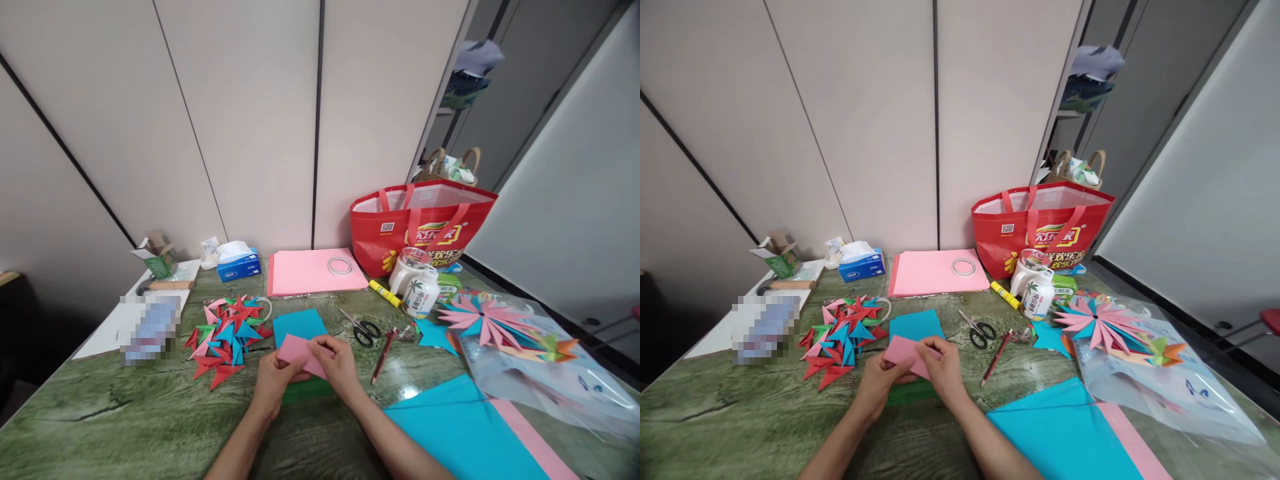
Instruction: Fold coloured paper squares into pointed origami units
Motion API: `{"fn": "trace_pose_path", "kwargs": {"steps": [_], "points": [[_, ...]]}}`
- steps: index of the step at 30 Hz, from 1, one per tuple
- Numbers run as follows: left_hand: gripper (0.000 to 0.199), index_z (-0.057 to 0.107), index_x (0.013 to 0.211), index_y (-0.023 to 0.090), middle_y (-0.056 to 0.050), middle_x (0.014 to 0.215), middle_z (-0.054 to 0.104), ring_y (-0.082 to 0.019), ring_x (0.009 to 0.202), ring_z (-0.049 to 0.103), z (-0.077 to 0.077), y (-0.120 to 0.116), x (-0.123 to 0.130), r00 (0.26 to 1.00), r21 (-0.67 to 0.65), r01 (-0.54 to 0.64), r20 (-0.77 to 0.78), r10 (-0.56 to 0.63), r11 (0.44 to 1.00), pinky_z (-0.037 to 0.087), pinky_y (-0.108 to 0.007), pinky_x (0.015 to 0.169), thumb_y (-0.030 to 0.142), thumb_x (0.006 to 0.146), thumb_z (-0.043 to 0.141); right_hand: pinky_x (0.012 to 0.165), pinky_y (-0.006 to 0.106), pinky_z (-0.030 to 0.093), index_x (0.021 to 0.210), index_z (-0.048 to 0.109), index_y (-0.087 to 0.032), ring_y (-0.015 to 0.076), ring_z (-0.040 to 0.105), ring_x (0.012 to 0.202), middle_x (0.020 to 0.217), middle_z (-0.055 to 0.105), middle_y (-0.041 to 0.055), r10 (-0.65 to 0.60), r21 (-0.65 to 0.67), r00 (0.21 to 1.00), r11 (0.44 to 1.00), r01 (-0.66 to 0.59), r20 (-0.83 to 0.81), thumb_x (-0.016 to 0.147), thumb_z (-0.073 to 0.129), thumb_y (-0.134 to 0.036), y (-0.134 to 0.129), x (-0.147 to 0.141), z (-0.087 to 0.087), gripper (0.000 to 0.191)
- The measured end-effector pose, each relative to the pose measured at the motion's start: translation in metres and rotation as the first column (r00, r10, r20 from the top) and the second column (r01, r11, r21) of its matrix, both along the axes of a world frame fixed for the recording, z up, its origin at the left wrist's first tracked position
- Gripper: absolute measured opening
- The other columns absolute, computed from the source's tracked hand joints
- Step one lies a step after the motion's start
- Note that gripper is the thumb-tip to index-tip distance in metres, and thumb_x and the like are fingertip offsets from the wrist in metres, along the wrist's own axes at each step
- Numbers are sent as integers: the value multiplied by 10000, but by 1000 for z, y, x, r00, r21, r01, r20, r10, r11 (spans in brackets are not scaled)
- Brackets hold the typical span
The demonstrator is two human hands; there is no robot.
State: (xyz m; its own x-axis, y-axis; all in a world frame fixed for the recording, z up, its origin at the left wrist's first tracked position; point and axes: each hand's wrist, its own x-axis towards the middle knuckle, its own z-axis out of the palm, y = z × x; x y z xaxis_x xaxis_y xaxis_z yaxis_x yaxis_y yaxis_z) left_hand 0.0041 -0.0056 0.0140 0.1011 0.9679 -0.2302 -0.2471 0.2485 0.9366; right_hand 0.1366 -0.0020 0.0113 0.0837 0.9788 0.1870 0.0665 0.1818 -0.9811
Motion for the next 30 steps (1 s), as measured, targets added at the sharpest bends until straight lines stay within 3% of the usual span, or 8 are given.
{"fn": "trace_pose_path", "kwargs": {"steps": [11, 20, 26, 30], "points": [[228, 660, 680, 104, -7, 552, 670, -147, 510, 613, 7, 3, -5, 999, 28, -50, 12, 50, 998, 540, -280, 549, 224, 511, 754, 576, 231, 409, 621, 612, -142, 147, 526, 599, 612, 607, 16, -1, 31, 998, 1000, -1, 64, 720, 543, -313, 5, 7, -1, 210], [208, 636, 578, 111, 16, 514, 643, -136, 475, 599, 1, 6, -8, 999, 38, -54, 12, 53, 998, 538, -279, 537, 244, 484, 766, 558, 229, 395, 616, 606, -138, 139, 505, 583, 599, 594, 13, 14, 6, 999, 1000, -15, 43, 706, 564, -328, 5, 8, 1, 214], [244, 684, 724, 123, -32, 655, 701, -174, 591, 640, 4, 9, -15, 1000, 65, 19, 8, -19, 998, 528, -283, 594, 288, 550, 729, 537, 223, 391, 597, 608, -142, 130, 494, 553, 576, 585, 6, 20, -10, 999, 1000, -19, 45, 693, 573, -349, 6, 10, 2, 231], [224, 678, 663, 120, -28, 603, 693, -159, 549, 633, 4, 10, -17, 1000, 66, 2, 0, -2, 998, 526, -269, 581, 311, 556, 724, 547, 223, 391, 598, 613, -140, 133, 502, 564, 585, 591, 8, 22, -2, 998, 1000, -21, 51, 694, 571, -351, 7, 10, 0, 235]]}}
